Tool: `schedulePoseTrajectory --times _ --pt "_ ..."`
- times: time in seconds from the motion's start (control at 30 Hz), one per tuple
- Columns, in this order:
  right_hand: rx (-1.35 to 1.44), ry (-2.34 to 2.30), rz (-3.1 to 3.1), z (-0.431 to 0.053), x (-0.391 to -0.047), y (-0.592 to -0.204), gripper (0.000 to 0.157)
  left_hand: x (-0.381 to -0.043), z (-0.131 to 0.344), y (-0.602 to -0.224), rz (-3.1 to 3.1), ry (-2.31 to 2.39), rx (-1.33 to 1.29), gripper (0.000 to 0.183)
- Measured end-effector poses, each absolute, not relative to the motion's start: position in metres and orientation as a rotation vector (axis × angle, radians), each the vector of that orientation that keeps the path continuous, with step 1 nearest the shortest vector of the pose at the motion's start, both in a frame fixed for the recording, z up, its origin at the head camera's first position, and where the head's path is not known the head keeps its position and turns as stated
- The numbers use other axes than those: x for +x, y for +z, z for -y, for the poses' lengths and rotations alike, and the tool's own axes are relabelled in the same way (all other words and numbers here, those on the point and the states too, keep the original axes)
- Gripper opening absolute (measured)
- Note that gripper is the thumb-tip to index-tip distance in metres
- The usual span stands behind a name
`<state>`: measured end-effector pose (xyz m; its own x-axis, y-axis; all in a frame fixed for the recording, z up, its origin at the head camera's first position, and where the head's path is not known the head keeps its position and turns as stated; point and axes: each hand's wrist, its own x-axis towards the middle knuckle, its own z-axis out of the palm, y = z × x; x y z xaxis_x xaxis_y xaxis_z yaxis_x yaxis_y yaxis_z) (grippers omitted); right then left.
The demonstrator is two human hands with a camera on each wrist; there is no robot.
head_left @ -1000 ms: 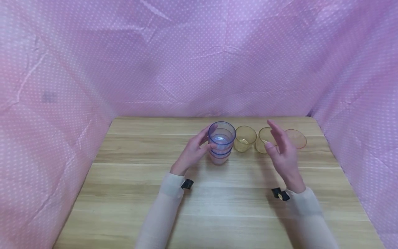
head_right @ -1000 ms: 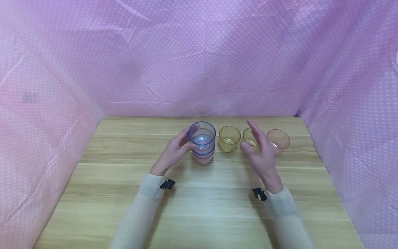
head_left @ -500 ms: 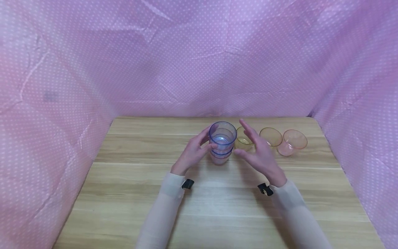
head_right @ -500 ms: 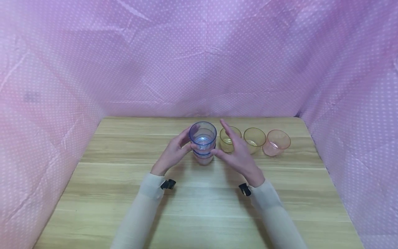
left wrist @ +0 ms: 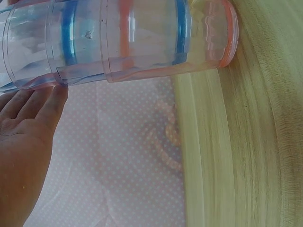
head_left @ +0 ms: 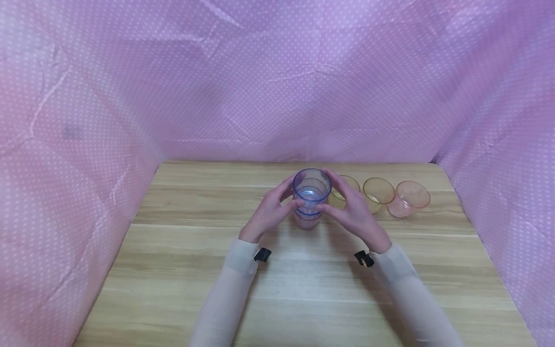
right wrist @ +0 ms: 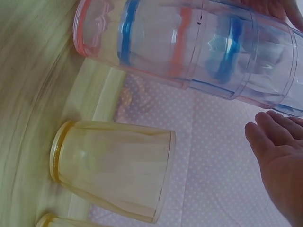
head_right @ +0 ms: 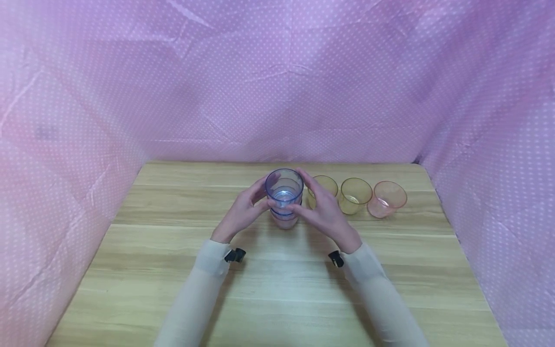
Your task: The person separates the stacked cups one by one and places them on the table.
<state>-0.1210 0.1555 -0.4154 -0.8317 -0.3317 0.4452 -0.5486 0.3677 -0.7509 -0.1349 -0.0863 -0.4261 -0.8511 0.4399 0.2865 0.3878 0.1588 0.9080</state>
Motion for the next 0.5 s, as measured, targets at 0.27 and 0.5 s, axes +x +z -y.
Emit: schedulePoseTrajectory --times 0.27,0.5 --pt "0.784 1.48 2.379 -0.1538 -0.1216 -0.4185 0.085 -0.1344 0.087 -0.4233 -2.314 1.824 0.763 0.075" --pt "0.82 1.474 2.359 -0.1526 -0.1224 -0.42 0.086 -0.1342 0.0925 -0.4309 -2.303 1.803 0.701 0.092"
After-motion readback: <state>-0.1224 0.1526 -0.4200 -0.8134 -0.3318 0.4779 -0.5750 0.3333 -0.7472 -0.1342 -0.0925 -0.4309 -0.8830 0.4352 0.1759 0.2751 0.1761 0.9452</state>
